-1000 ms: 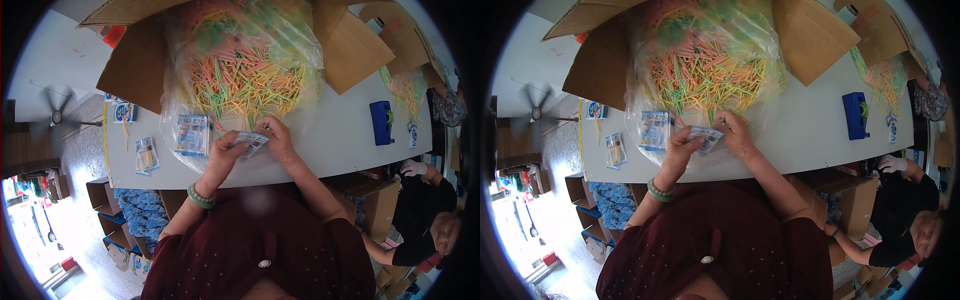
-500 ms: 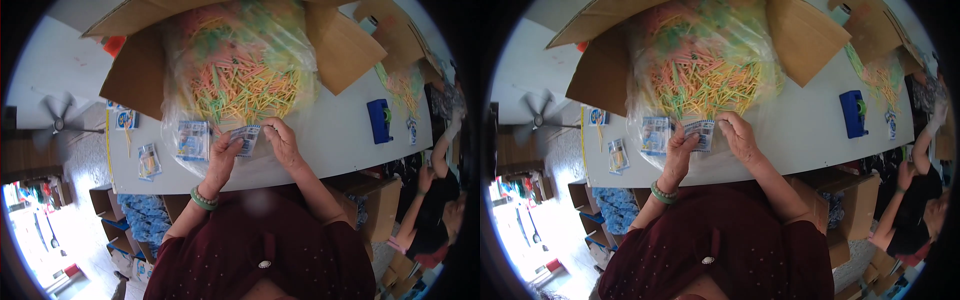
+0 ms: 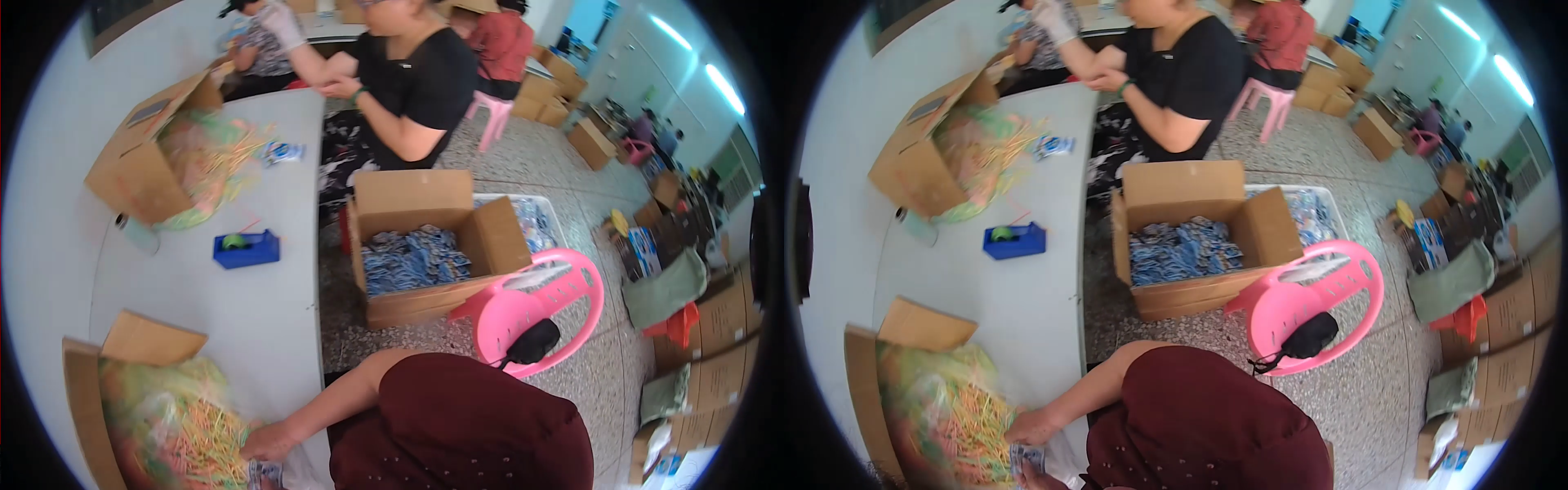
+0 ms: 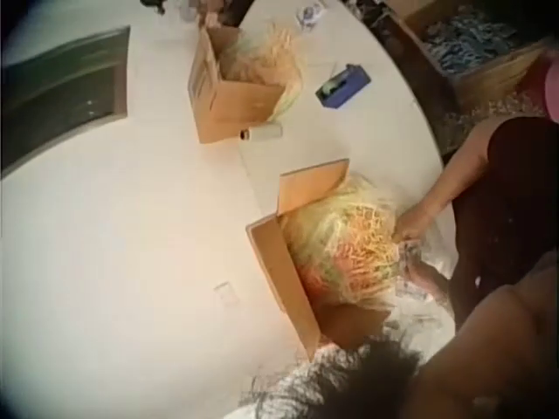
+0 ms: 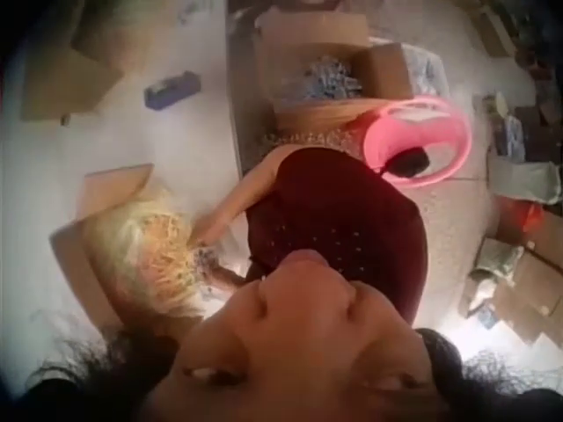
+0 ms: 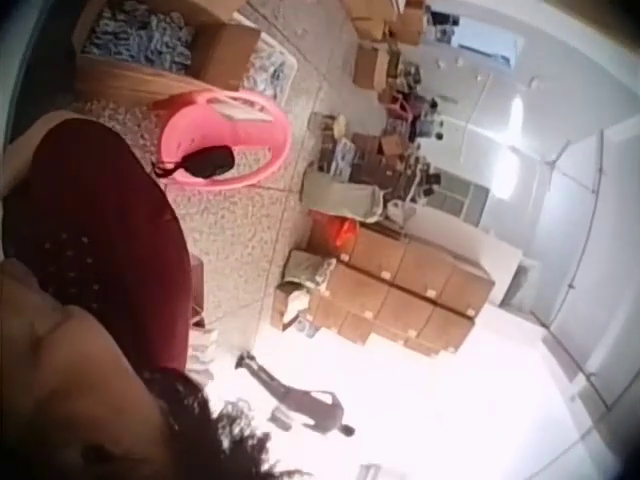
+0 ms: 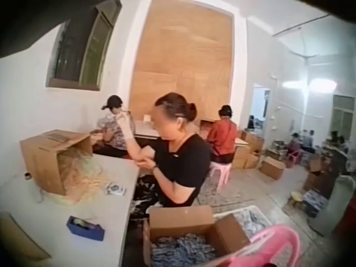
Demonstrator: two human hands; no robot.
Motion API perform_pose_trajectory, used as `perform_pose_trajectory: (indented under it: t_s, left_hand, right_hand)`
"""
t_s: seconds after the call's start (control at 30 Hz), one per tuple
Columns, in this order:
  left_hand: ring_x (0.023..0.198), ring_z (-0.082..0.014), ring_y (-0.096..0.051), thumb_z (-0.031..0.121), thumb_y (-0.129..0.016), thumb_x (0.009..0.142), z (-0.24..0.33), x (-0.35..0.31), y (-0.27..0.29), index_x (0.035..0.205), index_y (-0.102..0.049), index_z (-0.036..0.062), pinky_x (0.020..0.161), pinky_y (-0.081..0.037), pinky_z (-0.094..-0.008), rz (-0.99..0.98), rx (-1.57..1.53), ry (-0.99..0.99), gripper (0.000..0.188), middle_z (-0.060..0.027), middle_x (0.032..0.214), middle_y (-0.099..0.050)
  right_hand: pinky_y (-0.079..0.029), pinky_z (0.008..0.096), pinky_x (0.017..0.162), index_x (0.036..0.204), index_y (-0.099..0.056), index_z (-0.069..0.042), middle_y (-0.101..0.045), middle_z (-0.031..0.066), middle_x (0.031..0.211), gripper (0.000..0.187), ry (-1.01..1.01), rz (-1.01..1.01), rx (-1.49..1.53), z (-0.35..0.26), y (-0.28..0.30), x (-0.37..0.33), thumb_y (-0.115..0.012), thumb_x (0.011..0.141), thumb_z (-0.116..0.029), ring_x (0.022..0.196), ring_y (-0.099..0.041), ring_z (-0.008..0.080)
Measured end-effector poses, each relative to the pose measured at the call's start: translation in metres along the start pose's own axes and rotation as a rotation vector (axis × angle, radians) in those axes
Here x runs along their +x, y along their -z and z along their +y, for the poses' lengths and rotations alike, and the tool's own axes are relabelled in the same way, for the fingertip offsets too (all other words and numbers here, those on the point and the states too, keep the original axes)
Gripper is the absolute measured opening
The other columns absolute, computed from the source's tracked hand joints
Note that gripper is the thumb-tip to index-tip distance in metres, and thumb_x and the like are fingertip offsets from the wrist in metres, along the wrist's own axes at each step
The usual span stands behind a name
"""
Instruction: Packaging small colorful plastic sticks into plastic bags and placing them into boxes for shipment.
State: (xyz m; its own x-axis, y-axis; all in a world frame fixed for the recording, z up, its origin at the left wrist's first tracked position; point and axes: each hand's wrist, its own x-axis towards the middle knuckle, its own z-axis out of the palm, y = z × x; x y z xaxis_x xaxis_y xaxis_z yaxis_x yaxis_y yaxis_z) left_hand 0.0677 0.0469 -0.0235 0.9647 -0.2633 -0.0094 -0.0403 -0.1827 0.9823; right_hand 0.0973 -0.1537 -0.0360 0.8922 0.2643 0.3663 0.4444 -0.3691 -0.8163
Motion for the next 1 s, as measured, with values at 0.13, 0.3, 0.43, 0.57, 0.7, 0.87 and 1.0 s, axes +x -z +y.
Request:
perform_pose_trajectory:
  t_s: [0.13,0.3,0.43,0.57,0.7,0.87,1.0]
  left_hand:
    - [0.106,-0.0313,-0.06,0.007,-0.048,0.092,0.099,-0.009,-0.057,0.111,-0.061,-0.0048,0.085,-0.052,-0.0396,0.202,0.156,0.026,0.026,-0.0192,0.117,-0.06]
    - [0.105,-0.0315,-0.06,0.007,-0.048,0.092,0.091,0.008,-0.074,0.111,-0.061,-0.0047,0.085,-0.052,-0.0398,0.127,0.176,-0.014,0.026,-0.0192,0.116,-0.061]
    - [0.105,-0.0316,-0.06,0.007,-0.048,0.092,0.084,0.012,-0.092,0.11,-0.061,-0.0046,0.085,-0.052,-0.0401,0.027,0.197,-0.052,0.025,-0.0191,0.115,-0.061]
    - [0.104,-0.0318,-0.06,0.007,-0.048,0.092,0.07,0.023,-0.112,0.11,-0.061,-0.0044,0.085,-0.052,-0.0403,-0.081,0.202,-0.095,0.025,-0.019,0.114,-0.061]
    - [0.104,-0.0319,-0.06,0.007,-0.048,0.092,0.058,0.032,-0.143,0.109,-0.061,-0.0043,0.085,-0.052,-0.0406,-0.218,0.202,-0.159,0.025,-0.0189,0.113,-0.061]
    - [0.103,-0.0321,-0.06,0.007,-0.048,0.091,0.046,0.039,-0.141,0.109,-0.061,-0.0042,0.085,-0.052,-0.0409,-0.247,0.226,-0.212,0.025,-0.0188,0.112,-0.062]
    - [0.103,-0.0323,-0.06,0.007,-0.048,0.091,0.049,0.049,-0.115,0.109,-0.061,-0.004,0.085,-0.052,-0.0412,-0.151,0.271,-0.267,0.025,-0.0188,0.111,-0.062]
  right_hand:
    - [-0.042,0.042,0.062,0.087,-0.053,-0.004,-0.057,0.0137,0.073,0.016,0.037,0.127,0.247,-0.025,0.026,0.005,-0.057,0.085,-0.02,0.07,-0.059,0.0309]
    - [-0.041,0.0418,0.061,0.087,-0.053,-0.005,-0.056,0.0138,0.072,0.015,-0.022,0.256,0.39,-0.023,0.045,0.002,-0.057,0.087,-0.019,0.068,-0.058,0.0297]
    - [-0.043,0.0425,0.063,0.086,-0.053,-0.003,-0.057,0.0153,0.074,0.015,-0.132,0.287,0.349,-0.013,0.036,0.009,-0.056,0.085,-0.018,0.07,-0.058,0.033]
    - [-0.043,0.0428,0.065,0.085,-0.055,-0.003,-0.058,0.0158,0.078,0.019,0.125,0.433,0.351,-0.029,0.048,0.009,-0.053,0.083,-0.022,0.073,-0.057,0.0344]
    - [-0.042,0.0446,0.096,0.131,-0.049,-0.005,-0.053,0.0196,0.128,0.046,0.101,0.086,0.096,0.045,0.027,-0.005,-0.045,0.098,-0.037,0.116,-0.051,0.0337]
    - [-0.042,0.045,0.096,0.132,-0.048,-0.005,-0.051,0.0197,0.131,0.047,0.092,-0.104,0.619,0.081,-0.007,-0.027,-0.043,0.098,-0.038,0.116,-0.051,0.034]
    - [-0.042,0.0445,0.084,0.116,-0.046,-0.005,-0.053,0.0189,0.111,0.039,0.185,0.02,0.238,0.061,0.001,-0.02,-0.05,0.089,-0.033,0.101,-0.053,0.0338]
